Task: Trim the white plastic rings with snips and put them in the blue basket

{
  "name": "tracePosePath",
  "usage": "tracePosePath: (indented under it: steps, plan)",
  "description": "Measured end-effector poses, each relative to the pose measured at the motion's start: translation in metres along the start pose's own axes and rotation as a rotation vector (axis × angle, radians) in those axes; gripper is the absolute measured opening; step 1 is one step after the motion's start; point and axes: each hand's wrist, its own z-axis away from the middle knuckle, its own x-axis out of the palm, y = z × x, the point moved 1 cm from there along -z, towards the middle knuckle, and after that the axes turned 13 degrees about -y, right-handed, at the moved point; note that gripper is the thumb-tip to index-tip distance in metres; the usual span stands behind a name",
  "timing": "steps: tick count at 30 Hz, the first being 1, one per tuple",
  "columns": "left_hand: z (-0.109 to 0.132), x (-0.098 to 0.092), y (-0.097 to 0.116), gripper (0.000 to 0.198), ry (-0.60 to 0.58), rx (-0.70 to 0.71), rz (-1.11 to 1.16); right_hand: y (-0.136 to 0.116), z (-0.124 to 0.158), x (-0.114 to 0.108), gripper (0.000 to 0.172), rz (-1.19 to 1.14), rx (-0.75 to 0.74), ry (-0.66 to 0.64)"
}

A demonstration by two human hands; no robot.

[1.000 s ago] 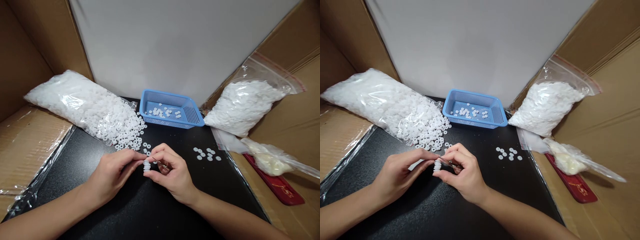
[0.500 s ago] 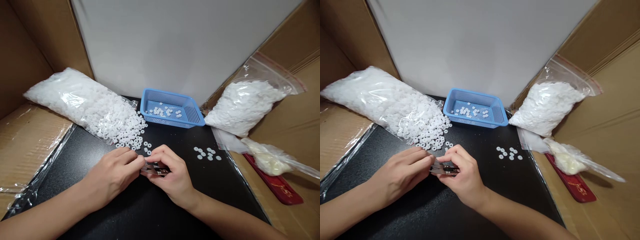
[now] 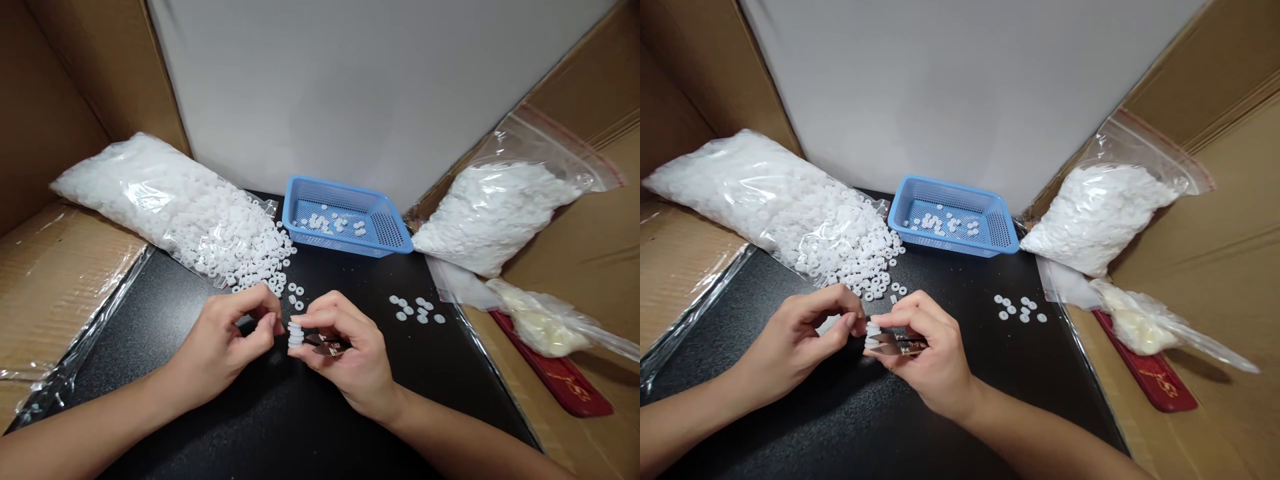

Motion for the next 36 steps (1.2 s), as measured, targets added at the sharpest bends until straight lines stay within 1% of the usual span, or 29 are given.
tracePosePath:
  steps: [2,4,6,7,9,10,12,14,16,18,21,22,23,25,27,31,36]
  plan:
    - [-0.001,-0.001,-0.001,0.021,-0.025,-0.043,0.036,-0.004,-0.001,-0.002,0.017,0.014,0.009,0.005]
    - [-0.004,-0.002,-0.003,0.027,-0.033,-0.076,0.087,-0.005,-0.009,-0.014,0.013,0.055,0.035,0.029]
    - [-0.007,-0.003,-0.007,0.036,-0.02,-0.105,0.134,0.001,-0.026,-0.038,0.011,0.137,0.108,0.102]
    - [-0.009,-0.003,-0.009,0.04,-0.012,-0.12,0.148,0.008,-0.037,-0.054,0.016,0.194,0.15,0.167]
    - [-0.013,-0.004,-0.014,0.042,0.006,-0.147,0.175,0.027,-0.062,-0.09,0.021,0.409,0.236,0.277]
    - [-0.015,-0.005,-0.017,0.042,0.012,-0.157,0.195,0.038,-0.074,-0.107,0.021,0.535,0.279,0.292]
    - [-0.017,-0.005,-0.021,0.036,0.019,-0.168,0.256,0.058,-0.091,-0.132,0.016,0.59,0.323,0.264]
    - [-0.018,-0.005,-0.024,0.025,0.032,-0.169,0.329,0.068,-0.096,-0.142,0.015,0.601,0.329,0.23]
    - [-0.018,-0.005,-0.025,0.02,0.052,-0.166,0.376,0.065,-0.087,-0.134,0.014,0.59,0.287,0.203]
    - [-0.018,-0.005,-0.026,0.02,0.074,-0.167,0.376,0.053,-0.066,-0.113,0.015,0.555,0.226,0.139]
    - [-0.017,-0.004,-0.026,0.019,0.086,-0.183,0.34,0.035,-0.028,-0.073,0.011,0.467,0.181,-0.118]
    - [-0.017,-0.003,-0.026,0.018,0.087,-0.188,0.329,0.031,-0.017,-0.061,0.009,0.444,0.187,-0.191]
    - [-0.017,-0.003,-0.026,0.018,0.086,-0.192,0.32,0.029,-0.008,-0.051,0.008,0.424,0.223,-0.25]
    - [-0.017,-0.001,-0.027,0.018,0.083,-0.195,0.306,0.028,0.002,-0.038,0.009,0.414,0.247,-0.272]
    - [-0.017,-0.001,-0.026,0.017,0.08,-0.193,0.297,0.029,0.003,-0.034,0.005,0.41,0.258,-0.254]
    - [-0.017,-0.002,-0.026,0.017,0.092,-0.187,0.294,0.032,-0.01,-0.032,0.007,0.413,0.269,-0.199]
    - [-0.016,-0.002,-0.026,0.016,0.091,-0.19,0.285,0.034,-0.019,-0.022,0.006,0.434,0.296,-0.229]
